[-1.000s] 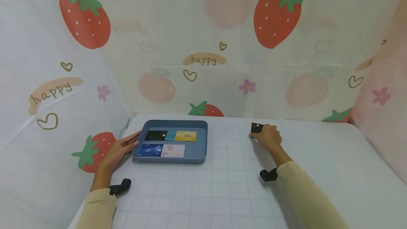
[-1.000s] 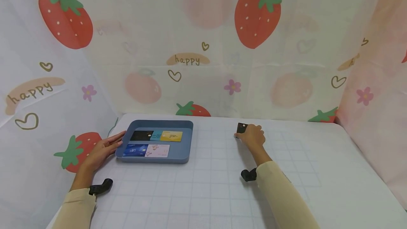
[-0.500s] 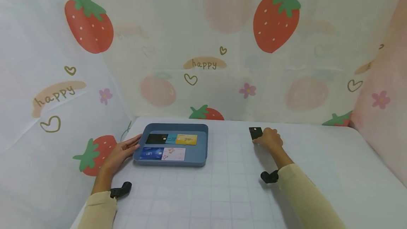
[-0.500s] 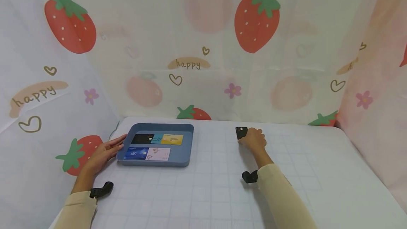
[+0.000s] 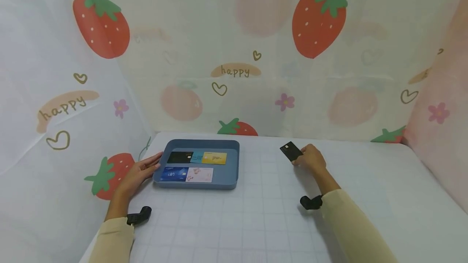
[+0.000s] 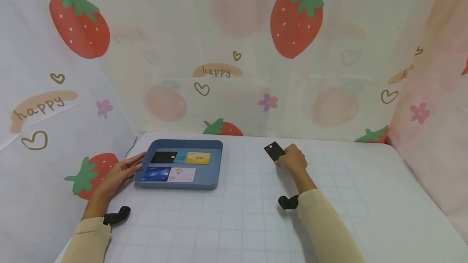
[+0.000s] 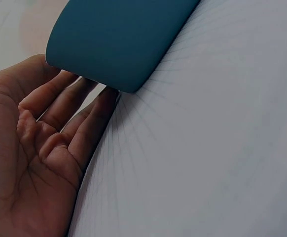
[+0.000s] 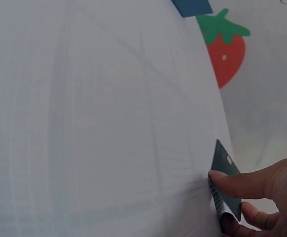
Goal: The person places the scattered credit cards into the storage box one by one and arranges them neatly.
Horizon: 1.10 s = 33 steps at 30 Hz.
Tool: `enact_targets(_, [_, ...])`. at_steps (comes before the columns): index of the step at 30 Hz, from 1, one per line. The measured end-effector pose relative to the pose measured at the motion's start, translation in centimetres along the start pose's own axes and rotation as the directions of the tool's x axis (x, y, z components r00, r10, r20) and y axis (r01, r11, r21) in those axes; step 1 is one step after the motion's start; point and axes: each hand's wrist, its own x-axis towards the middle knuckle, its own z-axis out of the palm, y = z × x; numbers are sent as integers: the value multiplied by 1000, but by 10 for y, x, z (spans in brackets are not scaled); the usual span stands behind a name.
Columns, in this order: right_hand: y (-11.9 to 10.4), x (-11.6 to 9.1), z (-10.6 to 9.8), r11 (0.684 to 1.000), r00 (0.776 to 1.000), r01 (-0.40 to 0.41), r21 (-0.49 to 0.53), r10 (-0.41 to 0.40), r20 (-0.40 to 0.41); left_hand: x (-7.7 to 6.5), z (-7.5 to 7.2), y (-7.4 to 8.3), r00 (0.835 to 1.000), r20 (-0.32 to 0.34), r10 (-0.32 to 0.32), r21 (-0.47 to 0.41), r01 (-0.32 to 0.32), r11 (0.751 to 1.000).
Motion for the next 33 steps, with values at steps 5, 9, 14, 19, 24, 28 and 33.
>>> enact_targets(5, [2, 2, 1, 999, 999, 24, 39, -24, -24, 1, 0, -1, 1000, 1, -2, -9, 2, 1000])
enact_targets(9, [5, 2, 2, 996, 999, 21, 83, -17, -49, 2, 0, -3, 1000, 5, 11, -34, -11, 999])
enact_targets(14, [8, 2, 1, 988, 994, 58, 146, -44, -98, 1, 0, -2, 999, 11, 42, -57, -41, 998])
enact_targets(19, [11, 3, 0, 970, 984, 123, 211, -91, -152, 1, -1, -3, 999, 12, 47, -48, -47, 998])
enact_targets(24, [16, 4, -1, 944, 981, 147, 295, -101, -166, 3, 0, -4, 1000, 4, 23, -51, -22, 998])
enact_targets(28, [19, 5, -2, 926, 982, 143, 348, -90, -163, 3, 1, -3, 1000, 4, 17, -47, -16, 999])
enact_targets(33, [19, 7, -5, 933, 984, 137, 333, -89, -158, 3, -1, -2, 999, 12, 35, -49, -34, 998])
